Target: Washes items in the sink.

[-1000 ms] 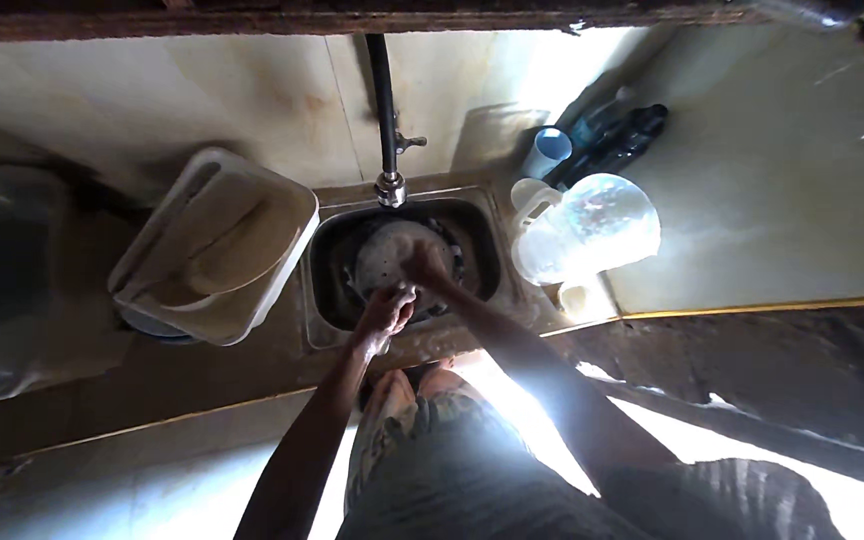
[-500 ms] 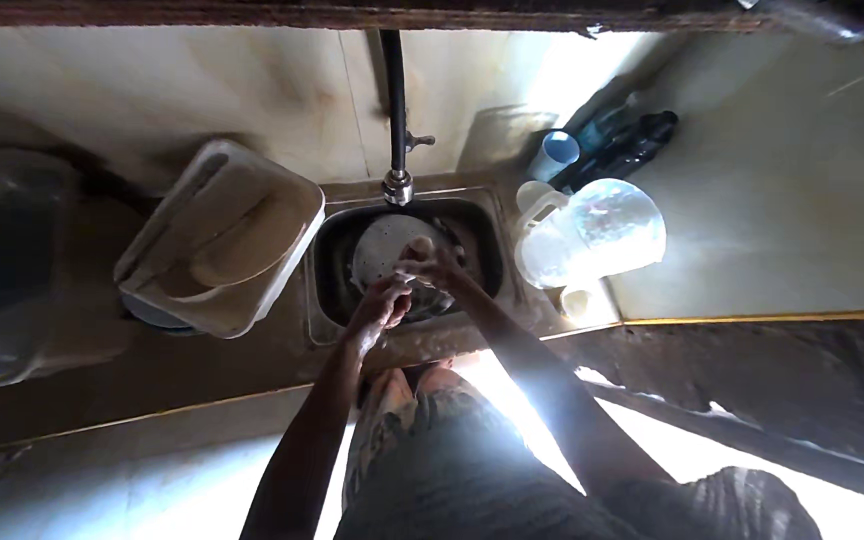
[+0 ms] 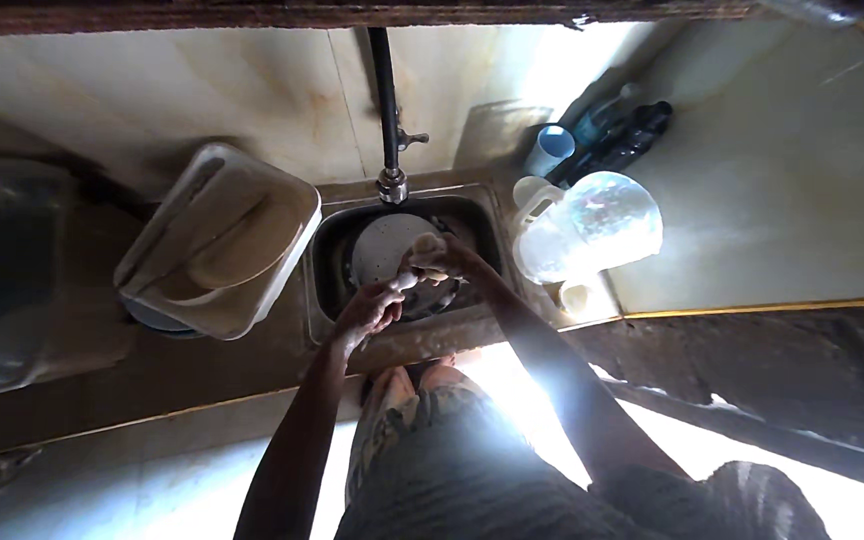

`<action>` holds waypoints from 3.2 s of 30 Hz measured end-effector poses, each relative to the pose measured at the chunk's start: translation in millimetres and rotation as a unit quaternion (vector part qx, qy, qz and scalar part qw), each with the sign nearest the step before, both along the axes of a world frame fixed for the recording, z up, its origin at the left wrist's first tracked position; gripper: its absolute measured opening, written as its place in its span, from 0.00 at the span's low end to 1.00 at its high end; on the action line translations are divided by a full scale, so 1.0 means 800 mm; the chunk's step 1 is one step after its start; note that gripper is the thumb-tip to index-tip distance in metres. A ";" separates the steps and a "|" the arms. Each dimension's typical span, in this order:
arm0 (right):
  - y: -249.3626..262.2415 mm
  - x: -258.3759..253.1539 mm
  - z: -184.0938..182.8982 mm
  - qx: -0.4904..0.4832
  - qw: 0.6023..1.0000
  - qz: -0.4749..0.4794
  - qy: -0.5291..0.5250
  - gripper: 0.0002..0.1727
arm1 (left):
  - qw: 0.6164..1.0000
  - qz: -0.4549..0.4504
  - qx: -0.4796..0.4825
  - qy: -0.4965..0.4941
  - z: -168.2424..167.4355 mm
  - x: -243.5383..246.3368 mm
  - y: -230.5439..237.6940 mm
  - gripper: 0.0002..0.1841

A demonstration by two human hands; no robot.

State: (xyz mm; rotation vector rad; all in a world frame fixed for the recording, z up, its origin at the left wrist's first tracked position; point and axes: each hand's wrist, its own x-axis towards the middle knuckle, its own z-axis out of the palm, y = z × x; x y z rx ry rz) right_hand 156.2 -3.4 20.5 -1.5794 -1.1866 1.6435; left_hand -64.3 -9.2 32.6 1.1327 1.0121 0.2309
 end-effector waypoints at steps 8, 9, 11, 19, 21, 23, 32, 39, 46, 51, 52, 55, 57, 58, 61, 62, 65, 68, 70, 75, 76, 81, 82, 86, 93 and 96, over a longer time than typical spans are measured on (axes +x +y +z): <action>0.001 -0.009 0.009 -0.013 0.991 0.007 -0.135 0.19 | 0.999 -0.020 0.020 0.026 0.010 0.002 -0.003 0.12; 0.002 -0.007 0.002 -0.017 0.994 0.008 -0.107 0.19 | 0.999 -0.023 0.022 0.031 0.009 0.002 -0.003 0.12; 0.004 -0.005 -0.006 -0.008 0.999 0.021 -0.044 0.18 | 0.999 -0.025 0.025 0.042 0.008 -0.001 -0.001 0.12; -0.001 -0.011 -0.001 0.045 0.996 0.066 -0.048 0.17 | 1.000 0.012 -0.017 0.001 0.007 -0.006 -0.001 0.12; -0.004 -0.013 0.001 0.043 0.995 0.065 -0.055 0.20 | 1.000 0.006 -0.027 -0.009 0.006 -0.007 -0.002 0.14; -0.003 -0.010 -0.002 0.035 0.997 0.042 -0.050 0.17 | 0.999 0.004 -0.039 -0.025 0.007 -0.008 -0.003 0.15; -0.007 -0.014 0.012 0.003 0.988 0.016 -0.154 0.23 | 0.997 0.007 -0.064 -0.044 -0.003 -0.009 -0.005 0.12; -0.010 -0.032 0.029 0.010 0.972 0.054 -0.229 0.21 | 0.996 0.018 -0.071 -0.044 0.005 0.004 -0.014 0.12; -0.026 -0.068 0.010 0.154 0.948 0.057 -0.274 0.29 | 0.992 0.075 -0.096 -0.036 0.008 0.023 -0.023 0.12; -0.011 -0.054 0.031 -0.005 0.951 -0.111 -0.287 0.22 | 0.997 0.038 -0.059 -0.018 0.019 0.019 -0.031 0.12; -0.010 -0.055 0.035 0.018 0.950 -0.111 -0.290 0.21 | 0.999 0.039 -0.016 0.008 0.020 0.024 -0.029 0.12; -0.012 -0.046 0.020 0.030 0.976 -0.077 -0.201 0.26 | 0.951 -0.080 0.207 0.216 0.015 0.031 -0.023 0.16; -0.010 -0.033 0.005 0.001 0.992 -0.052 -0.111 0.30 | 0.898 -0.146 0.274 0.311 0.016 0.033 -0.020 0.19; -0.008 -0.029 0.000 0.003 0.997 -0.029 -0.074 0.25 | 0.890 -0.151 0.281 0.326 0.017 0.032 -0.019 0.22; -0.010 -0.014 -0.016 0.059 0.996 0.055 -0.035 0.13 | 0.940 -0.081 0.233 0.235 0.006 0.022 -0.013 0.19; -0.012 -0.010 -0.016 0.078 0.994 0.069 -0.042 0.13 | 0.959 -0.051 0.201 0.193 0.000 0.020 -0.011 0.15; -0.013 -0.007 -0.001 0.097 0.974 0.116 -0.171 0.14 | 0.989 0.020 0.101 0.105 -0.011 0.013 -0.007 0.12; -0.013 -0.017 0.014 0.113 0.925 0.201 -0.303 0.22 | 0.995 0.032 0.069 0.060 -0.010 0.013 -0.011 0.11; -0.016 -0.022 0.031 0.140 0.921 0.210 -0.297 0.21 | 0.996 0.048 0.055 0.044 -0.006 0.015 -0.014 0.09; -0.002 -0.023 0.042 0.123 0.907 0.257 -0.310 0.19 | 0.998 0.066 0.014 -0.010 0.000 0.010 -0.016 0.10; 0.000 -0.024 0.042 0.132 0.893 0.277 -0.330 0.19 | 0.997 0.070 0.005 -0.013 0.001 0.010 -0.017 0.09; 0.007 -0.033 0.050 0.156 0.869 0.304 -0.358 0.21 | 0.998 0.066 0.009 -0.024 -0.001 0.006 -0.016 0.09; 0.008 -0.034 0.045 0.179 0.864 0.306 -0.356 0.20 | 0.997 0.072 0.010 -0.028 -0.003 0.004 -0.015 0.10; 0.008 -0.041 0.055 0.171 0.861 0.319 -0.358 0.18 | 0.995 0.085 -0.005 -0.042 -0.003 0.000 -0.011 0.09; 0.006 -0.038 0.047 0.182 0.864 0.315 -0.347 0.20 | 0.993 0.115 -0.014 -0.034 -0.003 0.007 -0.015 0.08; 0.006 -0.034 0.043 0.171 0.861 0.320 -0.355 0.22 | 0.995 0.088 -0.012 -0.047 -0.003 0.007 -0.012 0.09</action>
